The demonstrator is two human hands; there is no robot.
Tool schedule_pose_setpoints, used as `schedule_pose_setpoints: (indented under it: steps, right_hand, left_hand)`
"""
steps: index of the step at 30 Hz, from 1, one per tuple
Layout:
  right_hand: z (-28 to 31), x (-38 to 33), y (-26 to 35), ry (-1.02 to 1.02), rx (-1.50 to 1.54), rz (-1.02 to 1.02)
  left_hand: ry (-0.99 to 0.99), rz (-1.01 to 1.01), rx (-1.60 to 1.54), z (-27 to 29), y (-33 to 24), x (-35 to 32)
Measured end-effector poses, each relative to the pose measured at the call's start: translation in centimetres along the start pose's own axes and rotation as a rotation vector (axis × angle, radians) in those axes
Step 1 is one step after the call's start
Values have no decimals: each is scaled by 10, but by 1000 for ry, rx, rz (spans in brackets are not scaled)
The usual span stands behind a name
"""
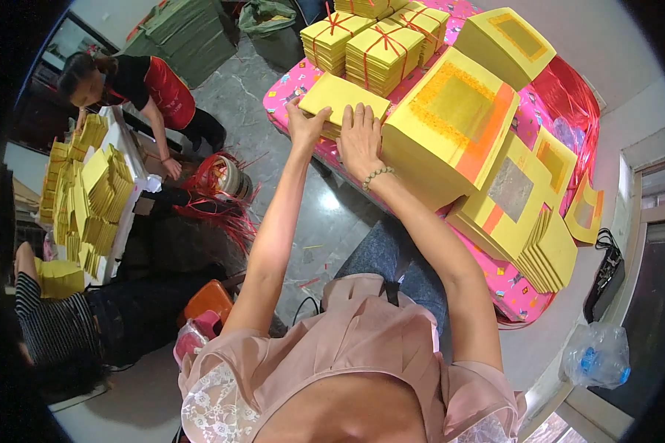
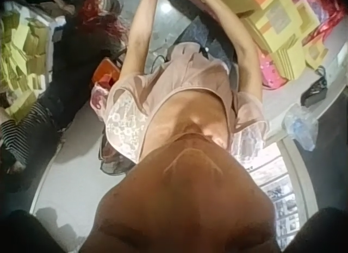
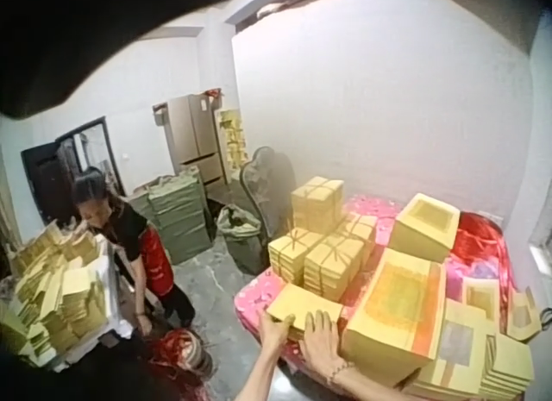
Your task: Folding, stacking, and organizing yellow ritual paper products at a workbench.
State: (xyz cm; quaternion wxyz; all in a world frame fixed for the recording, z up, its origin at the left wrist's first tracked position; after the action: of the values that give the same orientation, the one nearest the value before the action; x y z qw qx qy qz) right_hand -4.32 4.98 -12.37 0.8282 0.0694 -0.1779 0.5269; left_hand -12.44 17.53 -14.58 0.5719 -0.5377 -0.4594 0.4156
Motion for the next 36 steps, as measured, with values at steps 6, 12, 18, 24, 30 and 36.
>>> schedule_pose_setpoints:
  steps: [6,12,18,24,30,36]
  right_hand:
    - [-2,4,-8,11,-25,-30]
    - [-10,2,-7,17,-44,-34]
    - [-16,2,-15,61,-44,-58]
    - [-14,2,-12,74,-12,-49]
    - [-10,1,-13,92,43,-74]
    - [-5,-2,-10,79,-51,-95]
  left_hand:
    - [11,-52,89,-5,-8,-3]
    - [79,117,-70,-6,12,-5]
    - [-182,175,-506,14,41,-35]
    - [85,729,-771,-22,83,-51]
    - [58,778,-632,-35,86,-44]
    - [-75,714,-679,-41,86,-40]
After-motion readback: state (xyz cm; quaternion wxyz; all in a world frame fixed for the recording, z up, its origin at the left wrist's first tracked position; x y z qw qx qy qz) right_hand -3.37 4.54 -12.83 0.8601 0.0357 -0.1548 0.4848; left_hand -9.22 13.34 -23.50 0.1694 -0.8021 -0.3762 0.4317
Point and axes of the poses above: each hand's wrist, its own x-axis towards the middle knuckle, its own z-axis out of the back of the hand, y = z × x, the point moved 8 cm from there along x, towards the middle knuckle, and after that the axes turned 14 degrees about -x, right-handed, at the moved point
